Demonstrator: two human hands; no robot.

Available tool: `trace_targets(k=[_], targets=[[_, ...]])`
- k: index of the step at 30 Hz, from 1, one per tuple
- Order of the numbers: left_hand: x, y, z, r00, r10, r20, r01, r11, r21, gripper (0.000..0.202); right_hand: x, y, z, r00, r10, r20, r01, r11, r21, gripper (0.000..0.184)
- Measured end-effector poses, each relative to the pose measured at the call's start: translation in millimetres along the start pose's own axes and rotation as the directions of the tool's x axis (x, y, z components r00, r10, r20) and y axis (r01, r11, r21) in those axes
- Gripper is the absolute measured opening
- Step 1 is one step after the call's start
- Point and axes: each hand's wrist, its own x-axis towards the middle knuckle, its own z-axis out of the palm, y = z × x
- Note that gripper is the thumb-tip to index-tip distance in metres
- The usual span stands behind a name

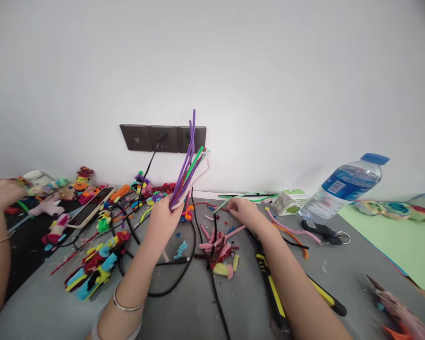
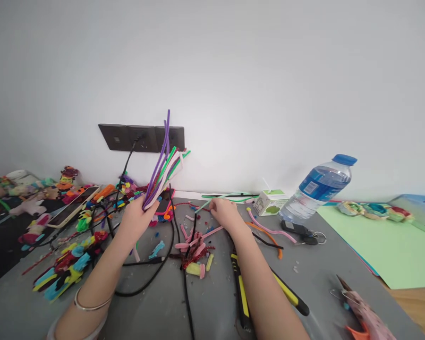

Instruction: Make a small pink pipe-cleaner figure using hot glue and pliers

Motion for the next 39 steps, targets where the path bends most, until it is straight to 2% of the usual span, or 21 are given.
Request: trace_targets(k=[5, 8, 10, 12, 15, 18, 23, 25, 28, 32, 36, 39], targets=[[3.0, -8.2, -0.3, 0.999, 0.013, -0.044, -0.014, 1.0, -0.016, 0.024, -0.9, 7.2, -8.7, 0.999, 0.008, 0.031, -0.008, 1.0, 0.0, 0.01], [3.5, -9.1, -1.9, 0.998, 0.025, -0.059, -0.027, 0.999, -0.037, 0.022, -5.9, 12.2, -24.7, 0.999, -0.045, 0.018, 0.042, 0.991, 0.123, 0.011], [2.8, -7.6, -2.7, 0.998, 0.038, -0.045, -0.041, 0.997, -0.066, 0.022, -12.9, 12.6, -39.4, 0.991, -0.125, -0.036, 0.13, 0.936, 0.326, 0.013], [1.5, -5.3, -2.0, 0.998, 0.057, -0.018, -0.058, 0.994, -0.088, 0.022, -21.3, 9.6, -53.4, 0.978, -0.192, -0.085, 0.209, 0.843, 0.495, 0.017], [-0.1, -2.9, 2.4, 0.995, 0.091, 0.034, -0.087, 0.991, -0.106, 0.019, -31.2, -0.2, -66.4, 0.962, -0.242, -0.126, 0.27, 0.773, 0.575, 0.02], [-1.1, -1.5, 8.6, 0.989, 0.112, 0.098, -0.1, 0.989, -0.112, 0.019, -35.5, -9.5, -69.9, 0.943, -0.26, -0.209, 0.334, 0.727, 0.6, 0.017], [-5.2, 4.8, 18.5, 0.97, 0.141, 0.199, -0.099, 0.973, -0.207, 0.031, -41.2, -10.6, -76.3, 0.863, -0.127, -0.489, 0.463, 0.584, 0.666, 0.015], [-8.4, 8.2, 23.3, 0.954, 0.147, 0.263, -0.075, 0.962, -0.262, 0.035, -44.9, -9.5, -80.1, 0.84, -0.108, -0.531, 0.499, 0.537, 0.68, 0.016], [-12.5, 10.2, 31.3, 0.927, 0.148, 0.344, -0.055, 0.962, -0.267, 0.042, -50.3, -12.9, -83.3, 0.832, -0.133, -0.538, 0.524, 0.502, 0.688, 0.018], [-12.2, 6.4, 36.3, 0.944, 0.115, 0.311, -0.092, 0.992, -0.087, 0.047, -54.8, -24.8, -85.4, 0.812, -0.129, -0.57, 0.56, 0.448, 0.697, 0.016], [-8.1, 0.0, 32.0, 0.956, 0.029, 0.293, -0.079, 0.984, 0.158, 0.032, -59.9, -28.7, -96.8, 0.697, 0.023, -0.717, 0.671, 0.331, 0.663, 0.011], [-3.3, -8.0, 28.8, 0.962, -0.058, 0.267, -0.004, 0.974, 0.226, 0.024, -66.6, -19.3, -110.5, 0.637, 0.171, -0.752, 0.676, 0.345, 0.651, 0.012]])
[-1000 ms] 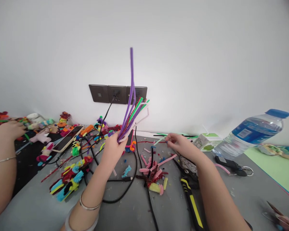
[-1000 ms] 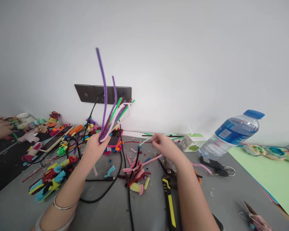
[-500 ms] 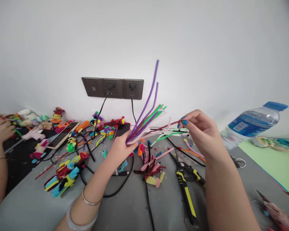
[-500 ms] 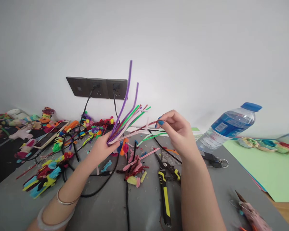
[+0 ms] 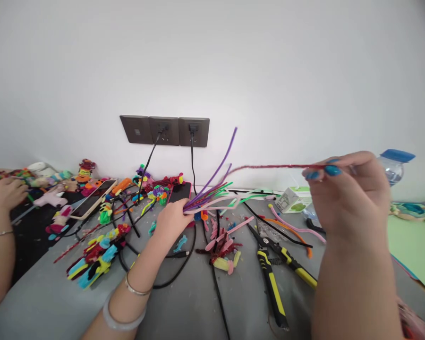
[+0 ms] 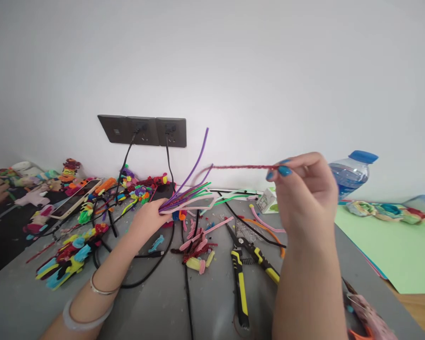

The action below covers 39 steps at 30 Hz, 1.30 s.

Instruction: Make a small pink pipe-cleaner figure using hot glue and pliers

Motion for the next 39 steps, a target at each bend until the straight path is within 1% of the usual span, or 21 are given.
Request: trace_targets(k=[2, 4, 5, 7, 10, 11, 13, 16, 19, 22, 24, 25, 26, 27, 29, 30, 31, 32, 33, 36, 39], targets=[[4.4, -6.8, -1.1, 0.999, -0.017, -0.035, 0.013, 0.995, -0.104, 0.02, 4.9, -6.0, -13.0, 0.995, 0.015, -0.101, -0.014, 1.0, 0.012, 0.017], [8.6, -12.4, -3.3, 0.999, -0.019, -0.046, 0.004, 0.954, -0.298, 0.015, 8.6, -11.2, -26.0, 0.985, 0.038, -0.169, -0.023, 0.996, 0.089, 0.02], [10.0, -14.0, -5.1, 0.999, -0.034, -0.029, 0.019, 0.911, -0.413, 0.012, 9.9, -13.4, -31.3, 0.982, 0.067, -0.176, -0.043, 0.99, 0.133, 0.021], [10.4, -13.1, -9.5, 0.997, -0.07, 0.042, 0.08, 0.768, -0.636, 0.015, 11.5, -15.7, -36.9, 0.982, 0.105, -0.158, -0.072, 0.977, 0.202, 0.021], [4.9, -1.6, -14.4, 0.987, -0.051, 0.15, 0.154, 0.527, -0.836, 0.03, 10.4, -10.3, -28.6, 0.984, 0.133, -0.119, -0.11, 0.978, 0.178, 0.02], [2.2, 3.9, -14.6, 0.982, -0.011, 0.186, 0.169, 0.478, -0.862, 0.034, 8.8, -5.4, -21.5, 0.986, 0.135, -0.1, -0.12, 0.982, 0.142, 0.018], [-3.1, 14.3, -12.3, 0.955, 0.095, 0.279, 0.215, 0.422, -0.881, 0.041, 3.1, 8.3, -3.1, 0.988, 0.152, -0.001, -0.152, 0.986, 0.063, 0.017], [-8.7, 21.3, -4.7, 0.896, 0.211, 0.391, 0.282, 0.411, -0.867, 0.048, -9.0, 32.7, 25.6, 0.961, 0.219, 0.171, -0.222, 0.975, -0.002, 0.024], [-11.2, 17.7, 0.4, 0.886, 0.186, 0.425, 0.284, 0.506, -0.814, 0.044, -17.2, 53.1, 40.8, 0.937, 0.278, 0.213, -0.273, 0.961, -0.054, 0.028], [-12.1, 13.0, -0.9, 0.903, 0.066, 0.424, 0.314, 0.574, -0.757, 0.034, -14.6, 66.3, 34.9, 0.945, 0.279, 0.17, -0.271, 0.96, -0.072, 0.026], [-11.8, 12.3, -3.5, 0.91, 0.01, 0.415, 0.338, 0.563, -0.754, 0.029, -8.9, 73.1, 22.1, 0.957, 0.27, 0.104, -0.254, 0.956, -0.145, 0.02], [-11.3, 12.4, -4.7, 0.912, 0.012, 0.41, 0.339, 0.543, -0.768, 0.027, -6.3, 76.7, 14.5, 0.96, 0.27, 0.075, -0.245, 0.94, -0.238, 0.016], [-10.5, 12.6, -5.6, 0.915, 0.033, 0.401, 0.328, 0.517, -0.791, 0.027, -4.3, 80.8, 7.0, 0.959, 0.279, 0.059, -0.237, 0.893, -0.382, 0.013], [-9.5, 12.8, -6.3, 0.92, 0.064, 0.388, 0.31, 0.489, -0.816, 0.026, -3.6, 85.4, 0.0, 0.949, 0.308, 0.071, -0.215, 0.793, -0.57, 0.014], [-7.2, 12.7, -6.8, 0.927, 0.115, 0.357, 0.275, 0.439, -0.856, 0.026, -6.1, 96.3, -10.5, 0.886, 0.448, 0.118, -0.107, 0.446, -0.889, 0.023], [-6.1, 12.5, -6.8, 0.928, 0.133, 0.348, 0.264, 0.425, -0.866, 0.027, -9.2, 101.9, -13.6, 0.841, 0.526, 0.129, -0.032, 0.286, -0.958, 0.027], [-5.1, 12.3, -6.7, 0.926, 0.153, 0.345, 0.255, 0.419, -0.871, 0.028, -13.0, 107.2, -15.4, 0.808, 0.576, 0.125, 0.018, 0.188, -0.982, 0.03], [-4.4, 12.0, -6.4, 0.921, 0.173, 0.348, 0.251, 0.418, -0.873, 0.029, -17.0, 111.9, -15.9, 0.786, 0.607, 0.117, 0.05, 0.127, -0.991, 0.033], [-3.8, 11.9, -6.1, 0.916, 0.191, 0.353, 0.249, 0.419, -0.873, 0.03, -20.6, 115.6, -15.5, 0.778, 0.618, 0.109, 0.061, 0.099, -0.993, 0.036], [-3.5, 11.7, -4.6, 0.915, 0.205, 0.348, 0.239, 0.422, -0.875, 0.031, -26.1, 121.0, -12.4, 0.786, 0.614, 0.076, 0.075, 0.028, -0.997, 0.032], [-4.0, 11.7, -3.4, 0.919, 0.194, 0.342, 0.233, 0.434, -0.871, 0.032, -24.4, 121.4, -10.7, 0.793, 0.604, 0.078, 0.104, -0.007, -0.995, 0.033]])
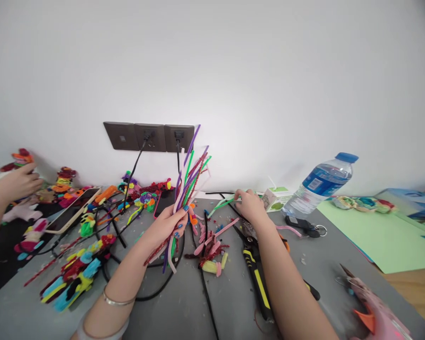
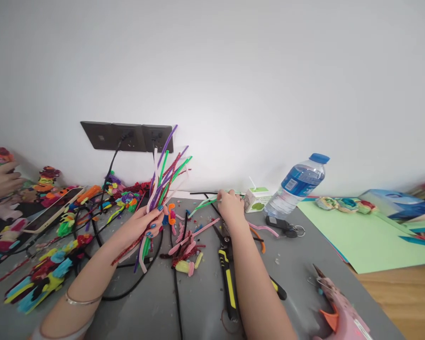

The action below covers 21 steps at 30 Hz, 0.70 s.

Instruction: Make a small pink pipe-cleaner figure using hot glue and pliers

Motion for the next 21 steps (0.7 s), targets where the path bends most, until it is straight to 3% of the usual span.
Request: trace_targets(k=[9, 21], targets=[[0.6, -1.4, -2.4, 1.0, -0.014, 0.013, 0.013, 1.0, 0.021, 0.03, 7.0, 5.9, 2.2, 0.997, -0.082, 0.005, 0.083, 0.996, -0.025, 0.025], [0.1, 0.5, 2.2, 0.998, -0.046, 0.038, 0.047, 0.999, -0.015, 0.028, 14.2, 4.3, 3.3, 0.943, -0.288, -0.167, 0.313, 0.938, 0.15, 0.016]])
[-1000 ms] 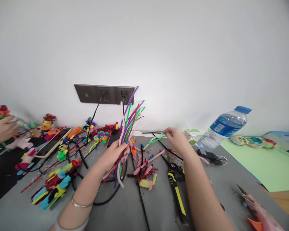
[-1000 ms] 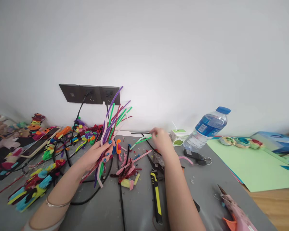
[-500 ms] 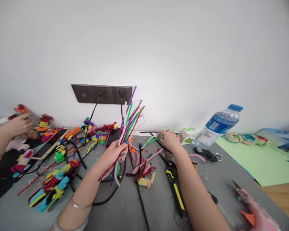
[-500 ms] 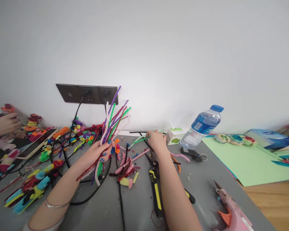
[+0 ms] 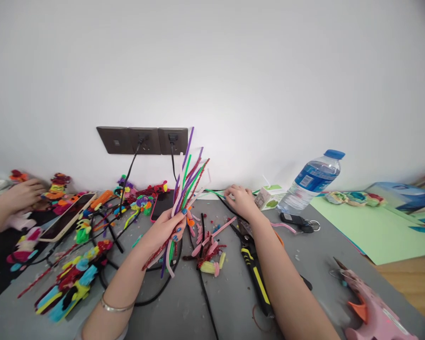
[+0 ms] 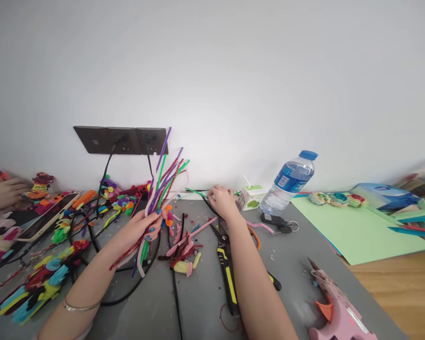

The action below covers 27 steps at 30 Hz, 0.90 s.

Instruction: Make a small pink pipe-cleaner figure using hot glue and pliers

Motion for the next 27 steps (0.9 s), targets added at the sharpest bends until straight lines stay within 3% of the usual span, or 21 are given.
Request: trace_targets(k=[4, 7, 9, 11, 13, 16, 21, 27], targets=[[-1.0, 1.1, -0.3, 0.999, 0.034, -0.036, -0.036, 0.998, -0.05, 0.027, -4.5, 0.2, -13.7, 0.993, -0.049, -0.104, 0.069, 0.979, 0.19, 0.022], [-0.7, 0.9, -1.3, 0.999, 0.035, -0.041, -0.038, 0.996, -0.084, 0.026, -6.4, 1.1, -23.0, 0.944, 0.056, -0.326, 0.058, 0.942, 0.33, 0.026], [-0.4, 0.4, -1.7, 0.999, 0.033, -0.029, -0.035, 0.995, -0.092, 0.025, -4.4, 0.6, -22.7, 0.92, 0.093, -0.382, 0.04, 0.945, 0.325, 0.028], [-0.2, 0.1, -1.6, 0.999, 0.031, -0.014, -0.032, 0.995, -0.089, 0.025, -0.6, -1.6, -15.3, 0.955, 0.03, -0.294, 0.041, 0.972, 0.23, 0.029], [-0.3, 0.1, -1.2, 1.0, 0.027, -0.014, -0.028, 0.996, -0.086, 0.025, 2.9, -4.8, -2.9, 0.99, -0.055, -0.131, 0.07, 0.991, 0.114, 0.034], [-0.2, 0.3, -0.2, 0.999, 0.034, -0.031, -0.036, 0.997, -0.07, 0.025, 5.0, -8.3, 15.0, 0.997, -0.082, -0.009, 0.083, 0.996, 0.046, 0.04], [2.0, -1.5, -0.6, 0.999, 0.033, -0.039, -0.036, 0.997, -0.068, 0.027, 4.8, -11.3, 17.3, 0.996, -0.089, -0.011, 0.09, 0.995, 0.036, 0.026], [0.9, -0.9, -3.2, 0.998, 0.027, -0.057, -0.031, 0.997, -0.07, 0.026, 3.4, -30.9, -2.6, 0.963, -0.249, -0.104, 0.259, 0.96, 0.108, 0.025]])
